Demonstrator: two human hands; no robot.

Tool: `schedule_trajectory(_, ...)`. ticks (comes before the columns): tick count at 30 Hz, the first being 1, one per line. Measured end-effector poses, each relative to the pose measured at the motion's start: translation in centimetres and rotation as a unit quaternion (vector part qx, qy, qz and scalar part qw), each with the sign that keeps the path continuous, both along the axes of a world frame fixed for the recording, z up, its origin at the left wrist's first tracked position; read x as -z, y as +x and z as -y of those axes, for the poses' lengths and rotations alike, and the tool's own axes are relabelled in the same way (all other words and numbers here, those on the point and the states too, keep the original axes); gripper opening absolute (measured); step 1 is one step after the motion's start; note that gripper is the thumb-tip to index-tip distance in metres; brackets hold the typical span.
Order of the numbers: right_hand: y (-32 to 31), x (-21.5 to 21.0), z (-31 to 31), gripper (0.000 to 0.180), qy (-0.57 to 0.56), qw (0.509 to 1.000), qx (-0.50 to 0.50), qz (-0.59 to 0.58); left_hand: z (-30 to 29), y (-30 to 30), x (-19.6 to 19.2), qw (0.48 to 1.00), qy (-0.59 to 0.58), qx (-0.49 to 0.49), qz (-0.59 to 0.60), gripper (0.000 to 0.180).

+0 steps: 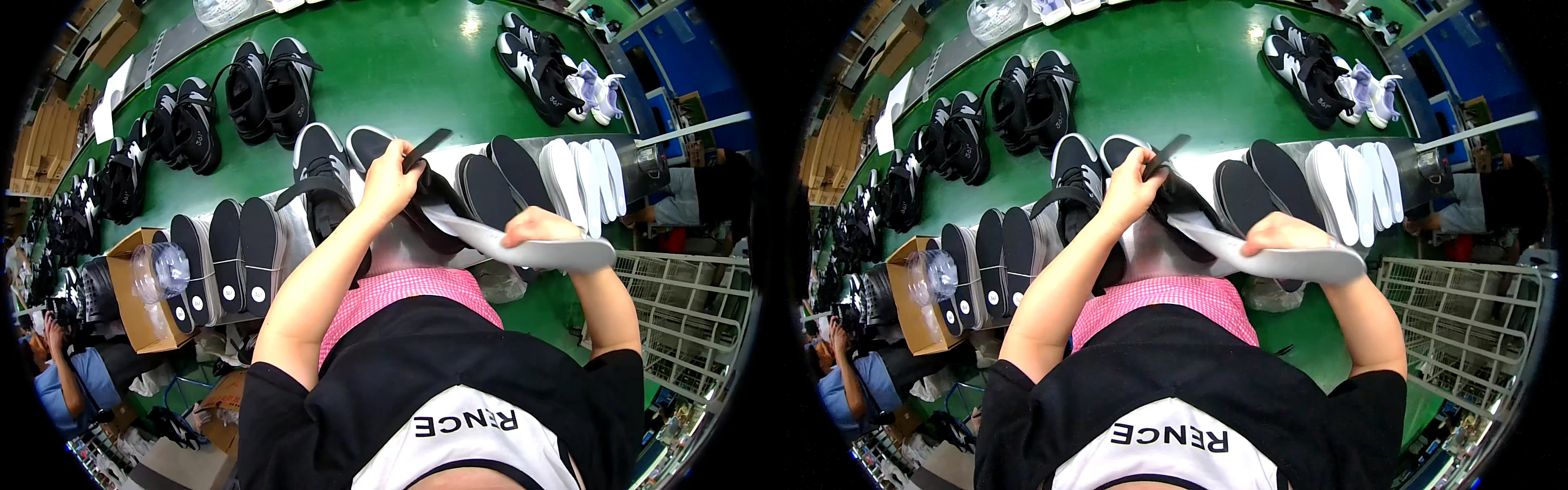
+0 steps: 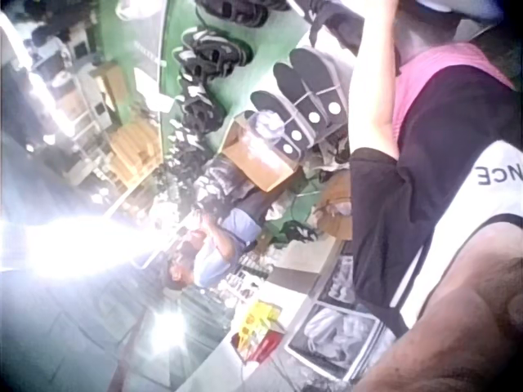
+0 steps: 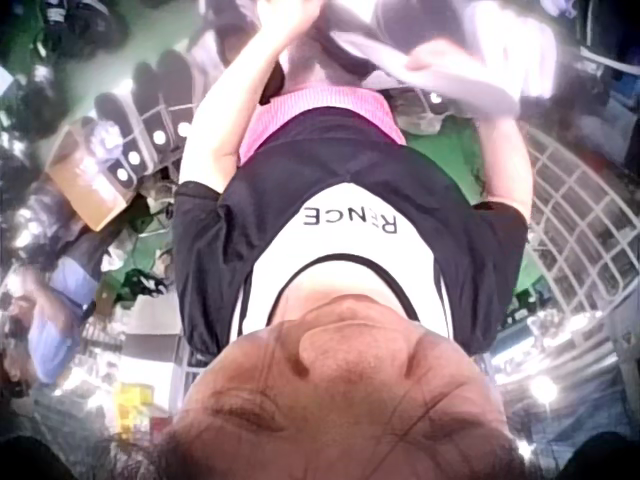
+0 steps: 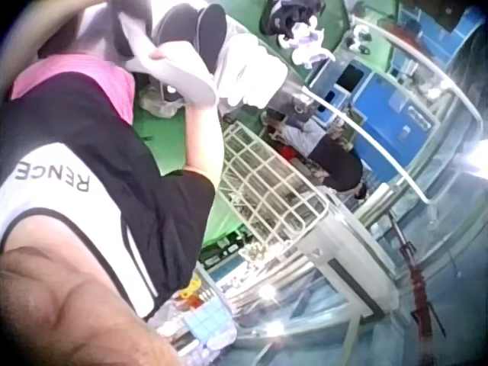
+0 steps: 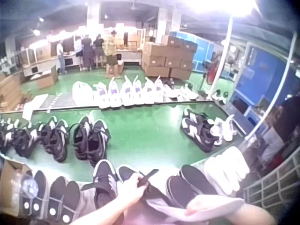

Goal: The person places insoles into pairs of black and white sneakers on a factory assembly line and then collects a pair of insoles to place in a bin.

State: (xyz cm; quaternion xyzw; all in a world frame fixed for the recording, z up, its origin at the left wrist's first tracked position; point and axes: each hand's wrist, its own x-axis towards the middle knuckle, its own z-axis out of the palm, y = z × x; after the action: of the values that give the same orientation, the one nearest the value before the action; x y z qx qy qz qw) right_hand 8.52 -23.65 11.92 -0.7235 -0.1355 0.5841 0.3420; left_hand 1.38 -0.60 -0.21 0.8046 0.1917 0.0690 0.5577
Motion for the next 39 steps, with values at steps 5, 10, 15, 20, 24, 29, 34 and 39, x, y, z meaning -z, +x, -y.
schedule_trajectory(5, -1.5, 4.5, -4.6, 0.023, -0.019, 0.937, -0.170, 0.305, 0.3, 0.2, -0.5, 1.000, 0.012, 0.009, -0.004, 0.024)
schedule_trajectory(10, -3.5, 7.7, -7.6, 0.025, -0.085, 0.774, -0.327, 0.536, 0.4, -0.1, 0.4, 0.999, -0.031, 0.034, 0.026, 0.023)
schedule_trajectory(15, -3.8, 1.0, -5.3, 0.053, -0.225, 0.776, -0.407, 0.426, 0.5, -0.5, 0.1, 0.998, -0.055, 0.012, 0.010, 0.021)
schedule_trajectory(20, -3.7, 2.3, -5.0, 0.022, -0.136, 0.750, -0.397, 0.510, 0.8, -0.3, 0.5, 0.998, -0.067, 0.014, 0.009, 0.020)
schedule_trajectory(24, -3.6, 8.4, -7.6, 0.012, -0.114, 0.755, -0.380, 0.522, 1.2, -0.4, -0.1, 0.996, -0.091, 0.005, 0.007, 0.021)
schedule_trajectory(29, -2.5, 11.5, -9.8, 0.017, -0.178, 0.791, -0.384, 0.442, 1.0, -0.6, 0.5, 0.995, -0.096, -0.001, 0.031, 0.022)
schedule_trajectory(34, -0.8, 12.0, -11.3, 0.024, -0.225, 0.751, -0.555, 0.278, 0.6, -0.6, -0.3, 0.996, -0.082, 0.011, 0.018, 0.022)
schedule_trajectory(39, -1.9, 13.7, -10.8, 0.026, -0.286, 0.814, -0.348, 0.368, 0.9, -0.5, 0.2, 0.998, -0.046, 0.023, 0.025, 0.022)
